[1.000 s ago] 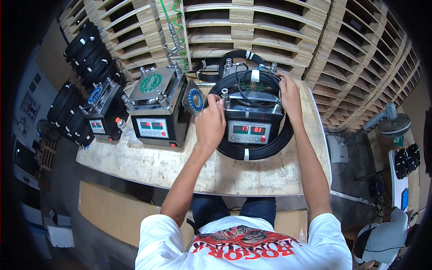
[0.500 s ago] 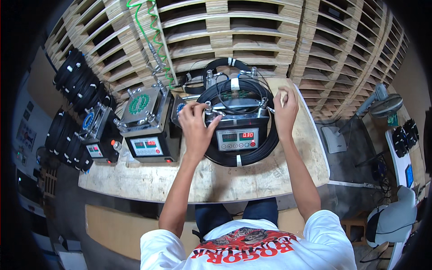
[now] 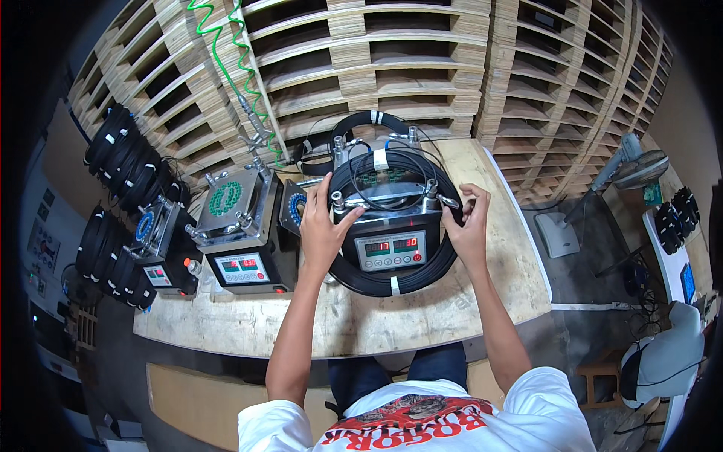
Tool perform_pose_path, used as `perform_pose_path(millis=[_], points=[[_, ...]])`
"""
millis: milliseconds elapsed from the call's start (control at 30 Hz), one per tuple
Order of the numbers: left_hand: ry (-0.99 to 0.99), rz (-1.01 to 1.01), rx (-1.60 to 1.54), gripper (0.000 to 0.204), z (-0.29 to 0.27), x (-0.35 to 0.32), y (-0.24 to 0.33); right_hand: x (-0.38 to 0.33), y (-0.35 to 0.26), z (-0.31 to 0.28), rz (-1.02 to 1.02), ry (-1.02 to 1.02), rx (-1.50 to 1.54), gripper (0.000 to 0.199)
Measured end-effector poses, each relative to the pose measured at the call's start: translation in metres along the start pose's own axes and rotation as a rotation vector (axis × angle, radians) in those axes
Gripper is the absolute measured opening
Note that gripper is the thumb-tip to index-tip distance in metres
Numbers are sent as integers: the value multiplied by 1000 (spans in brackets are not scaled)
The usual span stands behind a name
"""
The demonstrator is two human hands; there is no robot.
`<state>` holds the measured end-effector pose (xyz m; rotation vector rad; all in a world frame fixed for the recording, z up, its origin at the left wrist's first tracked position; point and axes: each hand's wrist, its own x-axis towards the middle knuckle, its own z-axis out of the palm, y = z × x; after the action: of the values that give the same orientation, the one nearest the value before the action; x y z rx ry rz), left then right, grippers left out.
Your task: The person is preparing a coil of black wire or cable for processing in a machine.
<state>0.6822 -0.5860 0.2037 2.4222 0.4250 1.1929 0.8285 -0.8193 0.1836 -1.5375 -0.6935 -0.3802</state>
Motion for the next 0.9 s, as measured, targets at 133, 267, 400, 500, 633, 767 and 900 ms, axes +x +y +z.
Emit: perform_pose_path(millis=[133,267,400,500,633,767,900], points=[[19,3,3,81,3,0,1,1,-4,0,82,-42,-2,23],[20,-4,17,82,2,-1,-1,-21,-22,24,103,-81,33,14],[2,-16,5,82,4,-2,3,-34,-19,41,-32,-104,54,10],[15,7,19,83,1,-2,2,-32,-2,34,-84,-180,172,11],[13,-2,39,84,1,-4,1,13,-11,14,82,-34,199,13],[19,-9,105,85,0,-7,-5,117,-28,41,-148,-203,23,10],[28,18,123,85,5,-5,-2,201,-7,89,-246,-930,-269,18]])
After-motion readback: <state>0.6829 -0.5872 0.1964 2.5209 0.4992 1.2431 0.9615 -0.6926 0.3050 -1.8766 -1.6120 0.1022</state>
